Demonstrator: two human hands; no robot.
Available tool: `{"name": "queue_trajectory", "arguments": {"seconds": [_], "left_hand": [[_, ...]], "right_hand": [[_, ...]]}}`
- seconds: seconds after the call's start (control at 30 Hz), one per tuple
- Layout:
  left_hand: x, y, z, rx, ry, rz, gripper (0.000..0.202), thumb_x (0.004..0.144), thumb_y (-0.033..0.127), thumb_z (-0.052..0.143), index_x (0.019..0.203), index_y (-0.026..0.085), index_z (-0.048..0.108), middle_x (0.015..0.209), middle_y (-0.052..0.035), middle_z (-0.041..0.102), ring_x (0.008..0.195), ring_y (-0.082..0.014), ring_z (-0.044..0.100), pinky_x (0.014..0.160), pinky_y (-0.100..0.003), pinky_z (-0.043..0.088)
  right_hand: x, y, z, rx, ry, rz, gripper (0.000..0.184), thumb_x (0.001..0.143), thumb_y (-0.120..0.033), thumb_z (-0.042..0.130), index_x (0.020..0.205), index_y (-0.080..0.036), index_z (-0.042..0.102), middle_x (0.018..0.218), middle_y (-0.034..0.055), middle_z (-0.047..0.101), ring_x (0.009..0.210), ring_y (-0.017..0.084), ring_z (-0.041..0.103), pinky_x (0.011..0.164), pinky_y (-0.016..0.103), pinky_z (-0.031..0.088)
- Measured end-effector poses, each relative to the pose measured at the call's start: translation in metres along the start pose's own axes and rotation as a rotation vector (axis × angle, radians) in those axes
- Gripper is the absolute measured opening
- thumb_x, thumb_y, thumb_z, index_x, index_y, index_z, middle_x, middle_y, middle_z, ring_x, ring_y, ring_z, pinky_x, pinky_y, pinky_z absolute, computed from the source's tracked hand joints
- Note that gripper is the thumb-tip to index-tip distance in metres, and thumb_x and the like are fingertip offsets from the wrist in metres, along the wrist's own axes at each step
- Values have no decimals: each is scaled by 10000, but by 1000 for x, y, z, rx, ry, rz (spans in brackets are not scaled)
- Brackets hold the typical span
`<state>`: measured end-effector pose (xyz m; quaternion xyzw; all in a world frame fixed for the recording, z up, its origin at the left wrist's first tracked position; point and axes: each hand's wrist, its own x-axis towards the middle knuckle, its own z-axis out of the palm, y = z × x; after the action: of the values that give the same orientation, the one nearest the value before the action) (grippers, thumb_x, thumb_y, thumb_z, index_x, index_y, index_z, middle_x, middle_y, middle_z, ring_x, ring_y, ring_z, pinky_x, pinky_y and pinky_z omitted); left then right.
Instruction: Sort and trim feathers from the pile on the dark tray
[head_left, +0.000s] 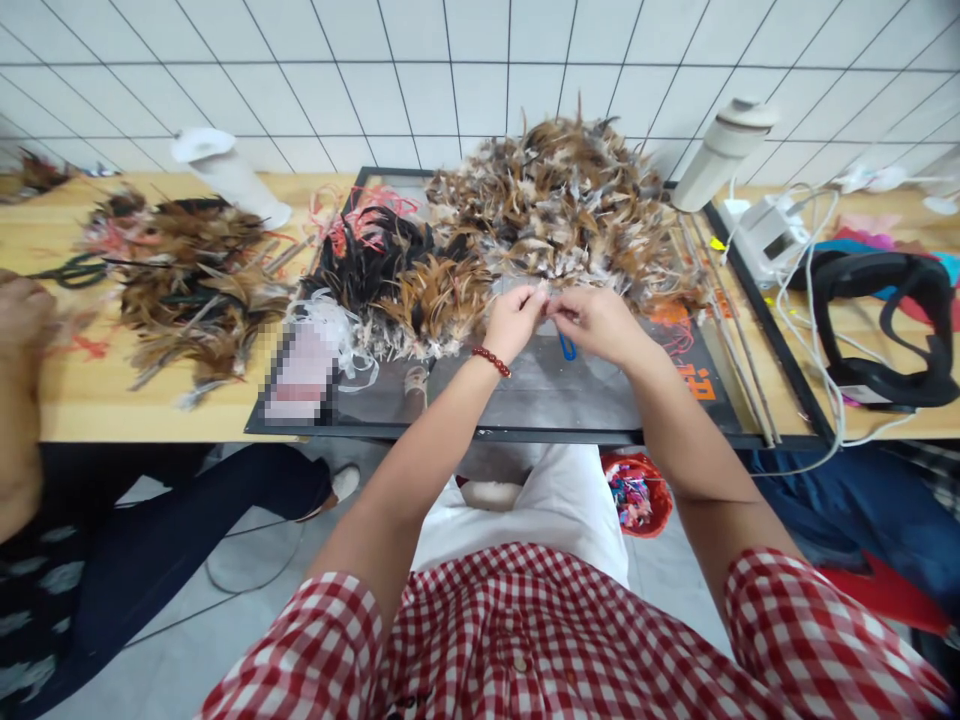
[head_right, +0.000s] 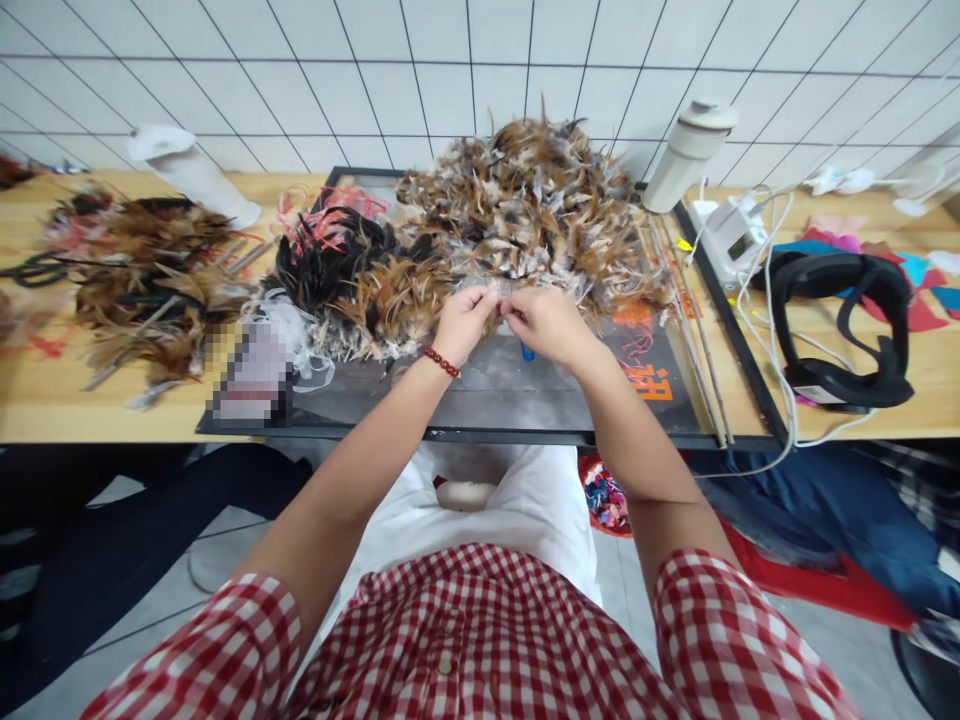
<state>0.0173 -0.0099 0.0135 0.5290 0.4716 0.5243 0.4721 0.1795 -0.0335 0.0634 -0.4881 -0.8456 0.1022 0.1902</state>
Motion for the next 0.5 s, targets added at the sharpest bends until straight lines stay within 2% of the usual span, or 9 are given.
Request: {"name": "queue_trajectory", "arguments": {"seconds": [0.07,0.17,0.3,0.4,0.5], "left_hand": [[1,-4,1,-13,-17,-18,336,904,331,759,626,194,629,572,51,553,609,-94,520,632,-198,437],[1,-5,4,-103,-44,-96,352,909,355,769,638,193,614,564,50,566,571,-86,541,605,-193,443],[-3,2,6,-169,-73,-162,307,954,256,721,674,175,626,543,39,604,507,-72,552,570,-187,430],[-7,9,6,-184,-84,-186,289,966,202,701,689,159,632,555,33,634,482,-56,545,551,-177,421],[-10,16,6,-214,-109,-218,317,980,158,670,669,151,616,527,45,601,468,-49,535,540,-169,424]], "right_hand": [[2,5,4,107,66,-7,287,943,-221,514,993,-195,795,999,94,815,936,236,727,892,337,516],[3,7,7,196,153,32,313,960,-251,526,1126,-194,785,1018,86,823,955,236,748,926,355,546],[2,10,9,186,252,50,384,969,-267,561,1302,-185,733,1089,98,833,1019,244,771,977,382,572],[2,17,15,120,314,33,379,982,-288,576,1316,-208,737,1136,97,835,1073,257,777,998,401,583],[4,26,24,115,387,-32,354,969,-303,623,1285,-218,757,1078,87,842,1034,260,784,965,401,599]]}}
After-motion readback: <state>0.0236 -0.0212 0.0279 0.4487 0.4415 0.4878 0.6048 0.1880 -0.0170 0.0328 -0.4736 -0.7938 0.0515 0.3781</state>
